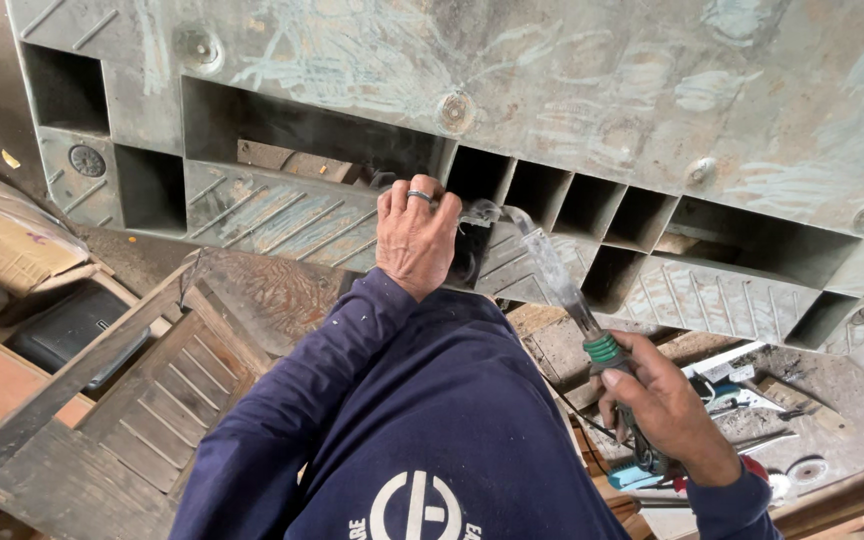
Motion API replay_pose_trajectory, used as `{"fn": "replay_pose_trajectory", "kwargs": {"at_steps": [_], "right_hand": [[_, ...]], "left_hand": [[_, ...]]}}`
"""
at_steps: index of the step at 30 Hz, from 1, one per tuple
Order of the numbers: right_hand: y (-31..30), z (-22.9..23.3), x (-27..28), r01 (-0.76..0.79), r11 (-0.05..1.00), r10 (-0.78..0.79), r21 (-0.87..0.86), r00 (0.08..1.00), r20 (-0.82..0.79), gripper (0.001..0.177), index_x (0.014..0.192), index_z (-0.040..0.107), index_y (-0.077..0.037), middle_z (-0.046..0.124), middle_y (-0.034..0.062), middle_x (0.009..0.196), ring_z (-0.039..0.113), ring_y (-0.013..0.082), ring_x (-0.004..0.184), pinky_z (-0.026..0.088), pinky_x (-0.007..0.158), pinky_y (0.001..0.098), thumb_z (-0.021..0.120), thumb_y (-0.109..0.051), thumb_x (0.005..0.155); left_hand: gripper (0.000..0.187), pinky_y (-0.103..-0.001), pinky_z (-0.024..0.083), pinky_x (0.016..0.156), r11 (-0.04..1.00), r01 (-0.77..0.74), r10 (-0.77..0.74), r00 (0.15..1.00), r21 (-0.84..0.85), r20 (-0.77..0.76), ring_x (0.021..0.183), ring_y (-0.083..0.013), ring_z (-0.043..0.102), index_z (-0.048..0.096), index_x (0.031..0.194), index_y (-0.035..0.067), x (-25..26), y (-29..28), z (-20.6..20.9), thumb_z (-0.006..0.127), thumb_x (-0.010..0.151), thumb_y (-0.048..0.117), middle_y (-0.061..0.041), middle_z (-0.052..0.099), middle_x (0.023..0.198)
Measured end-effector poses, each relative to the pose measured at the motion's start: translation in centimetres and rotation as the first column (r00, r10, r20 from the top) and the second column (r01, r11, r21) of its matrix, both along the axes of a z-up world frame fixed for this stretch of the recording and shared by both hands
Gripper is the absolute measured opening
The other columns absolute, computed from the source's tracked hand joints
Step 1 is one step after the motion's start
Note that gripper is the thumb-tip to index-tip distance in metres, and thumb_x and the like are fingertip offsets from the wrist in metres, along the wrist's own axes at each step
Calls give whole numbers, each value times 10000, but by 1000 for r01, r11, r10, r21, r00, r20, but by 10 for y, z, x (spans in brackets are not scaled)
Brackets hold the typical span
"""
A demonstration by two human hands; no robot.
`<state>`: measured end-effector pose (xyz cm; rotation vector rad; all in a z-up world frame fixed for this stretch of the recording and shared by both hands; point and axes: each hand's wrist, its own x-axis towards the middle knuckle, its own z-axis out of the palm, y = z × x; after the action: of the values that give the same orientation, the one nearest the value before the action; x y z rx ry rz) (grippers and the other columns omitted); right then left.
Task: The person uses a handheld welding torch to join sections of a large, gray metal structure with a grid-like pattern. They hold the torch with their right hand and stabilize the workpiece with their left hand, moving along the seams to apply welds. The person briefly uses pliers to adjust a small metal piece before continuing the welding process.
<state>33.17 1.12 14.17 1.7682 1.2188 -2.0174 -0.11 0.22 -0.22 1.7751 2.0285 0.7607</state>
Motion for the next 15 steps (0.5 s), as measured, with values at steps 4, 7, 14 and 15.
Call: {"fn": "replay_pose_trajectory", "kwargs": {"at_steps": [4, 7, 14, 15], "right_hand": [[8, 15, -12, 26, 999, -23, -47, 998, 65, 548, 1440, 515, -77, 716, 100, 810, 657, 148, 498, 570, 392, 293, 528, -263, 925], [7, 21, -23, -183, 983, 175, 11, 956, 236, 608, 1550, 469, -122, 621, 177, 746, 578, 187, 520, 520, 397, 312, 548, -256, 963], [-29, 7, -30, -757, 118, 633, 642, 556, 539, 654, 1481, 385, -10, 644, 181, 1001, 614, 177, 731, 558, 483, 253, 697, -200, 938], [-38, 6, -31, -770, 184, 605, 611, 578, 547, 711, 1516, 376, -8, 634, 151, 968, 614, 172, 721, 561, 480, 256, 712, -191, 916]], "left_hand": [[224, -447, 428, 933, 1000, -6, 7, 999, -18, 46, 1018, -305, 532, 638, 1001, 107, -2, 1, -1, 764, 817, 128, -96, 512, 1086], [253, -450, 427, 921, 999, -10, 13, 996, -42, 90, 1028, -314, 531, 632, 1015, 98, -3, 0, -2, 771, 806, 132, -111, 515, 1118], [272, -459, 424, 888, 995, 17, -5, 993, -100, 121, 1017, -331, 527, 619, 1020, 90, -7, 2, -2, 774, 805, 152, -130, 515, 1125], [262, -458, 424, 890, 995, 13, -1, 993, -96, 122, 1023, -328, 527, 613, 1009, 96, -7, 2, -1, 773, 810, 154, -127, 518, 1134]]}}
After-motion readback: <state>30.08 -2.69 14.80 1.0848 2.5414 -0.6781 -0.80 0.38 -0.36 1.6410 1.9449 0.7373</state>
